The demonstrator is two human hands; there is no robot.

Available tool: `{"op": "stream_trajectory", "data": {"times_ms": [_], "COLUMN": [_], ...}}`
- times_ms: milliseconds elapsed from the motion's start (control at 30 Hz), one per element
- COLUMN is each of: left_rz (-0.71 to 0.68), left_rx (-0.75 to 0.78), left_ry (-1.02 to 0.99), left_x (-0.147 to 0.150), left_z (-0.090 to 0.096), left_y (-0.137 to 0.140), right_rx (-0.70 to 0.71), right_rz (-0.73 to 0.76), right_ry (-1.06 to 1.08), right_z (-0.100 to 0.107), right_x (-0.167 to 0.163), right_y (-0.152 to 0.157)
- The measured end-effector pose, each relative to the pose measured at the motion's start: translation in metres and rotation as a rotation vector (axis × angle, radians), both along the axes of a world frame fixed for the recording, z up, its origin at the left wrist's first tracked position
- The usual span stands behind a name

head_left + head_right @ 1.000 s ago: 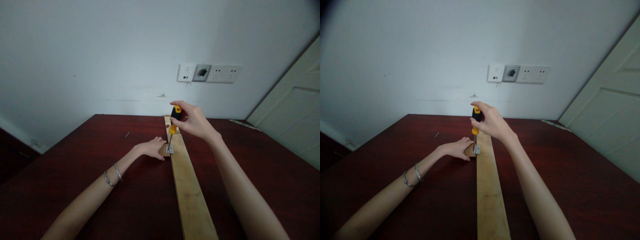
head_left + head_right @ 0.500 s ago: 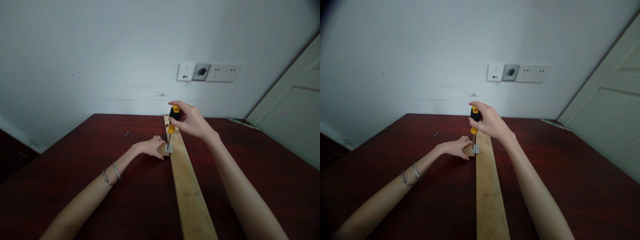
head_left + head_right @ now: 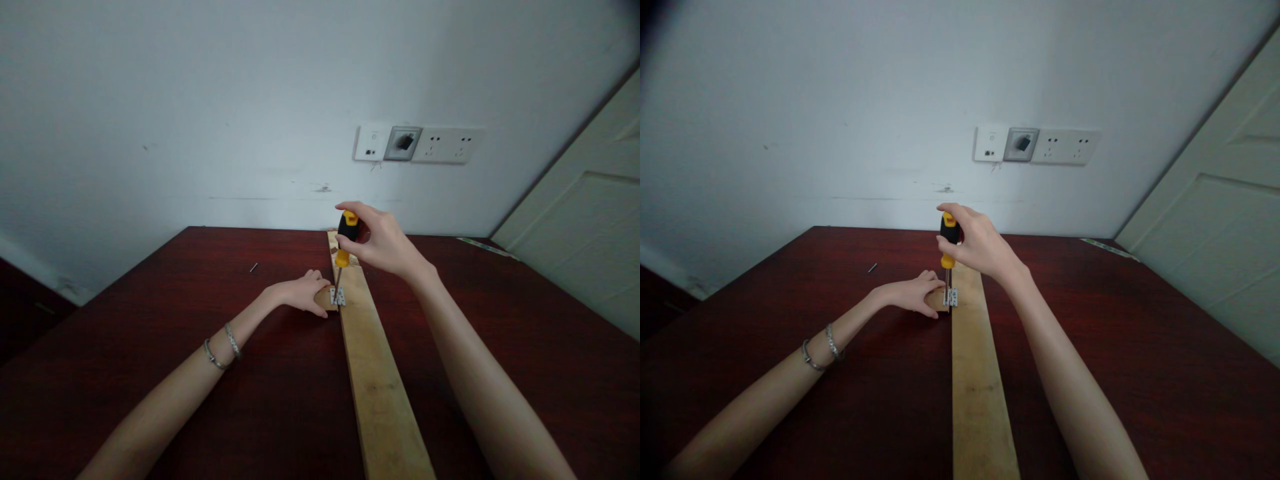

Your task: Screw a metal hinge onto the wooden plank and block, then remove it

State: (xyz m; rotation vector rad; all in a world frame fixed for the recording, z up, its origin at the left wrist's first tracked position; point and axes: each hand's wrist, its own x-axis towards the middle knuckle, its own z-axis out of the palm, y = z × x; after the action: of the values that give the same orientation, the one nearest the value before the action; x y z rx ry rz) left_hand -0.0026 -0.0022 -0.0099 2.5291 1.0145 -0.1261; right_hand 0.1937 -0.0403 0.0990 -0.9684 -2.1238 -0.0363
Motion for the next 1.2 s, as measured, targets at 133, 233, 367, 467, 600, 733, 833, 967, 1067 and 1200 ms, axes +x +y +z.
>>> {"op": "stream_trajectory", "data": {"times_ms": [133,233,367,467,600,733,833,967,1067,1200], "left_rz": [0.000,0.004,0.009,0.009,0.009,0.009,0.003,0.001,-0.001,-0.002], "left_rx": [-0.001,-0.006,-0.007,-0.011,-0.011,-0.009,-0.012,-0.023,-0.024,-0.028], "left_ry": [0.002,0.016,0.018,0.013,0.013,0.022,0.034,0.037,0.037,0.029], "left_x": [0.0002,0.0009,0.0011,0.0008,0.0006,0.0006,0.0004,-0.0002,-0.0005,-0.0004], "left_z": [0.0008,0.0035,0.0058,0.0057,0.0053,0.0061,0.0070,0.0074,0.0070,0.0065], "left_y": [0.0000,-0.0018,-0.0036,-0.0034,-0.0031,-0.0034,-0.0035,-0.0031,-0.0026,-0.0020], "right_rx": [-0.006,-0.010,-0.003,0.002,0.012,0.025,0.043,0.058,0.064,0.070], "right_rz": [-0.004,-0.006,-0.013,-0.012,-0.012,-0.021,-0.022,-0.031,-0.037,-0.041], "right_ry": [0.005,0.017,0.038,0.040,0.041,0.044,0.047,0.044,0.045,0.049], "right_z": [-0.0001,0.0001,0.0003,0.0004,0.0008,0.0004,-0.0008,-0.0014,-0.0007,-0.0002], "right_x": [-0.0002,-0.0004,-0.0006,-0.0005,0.0004,0.0012,0.0007,0.0003,0.0012,0.0017], "right_y": [0.0000,-0.0001,-0.0004,-0.0008,-0.0015,-0.0005,0.0015,0.0024,0.0014,0.0007]}}
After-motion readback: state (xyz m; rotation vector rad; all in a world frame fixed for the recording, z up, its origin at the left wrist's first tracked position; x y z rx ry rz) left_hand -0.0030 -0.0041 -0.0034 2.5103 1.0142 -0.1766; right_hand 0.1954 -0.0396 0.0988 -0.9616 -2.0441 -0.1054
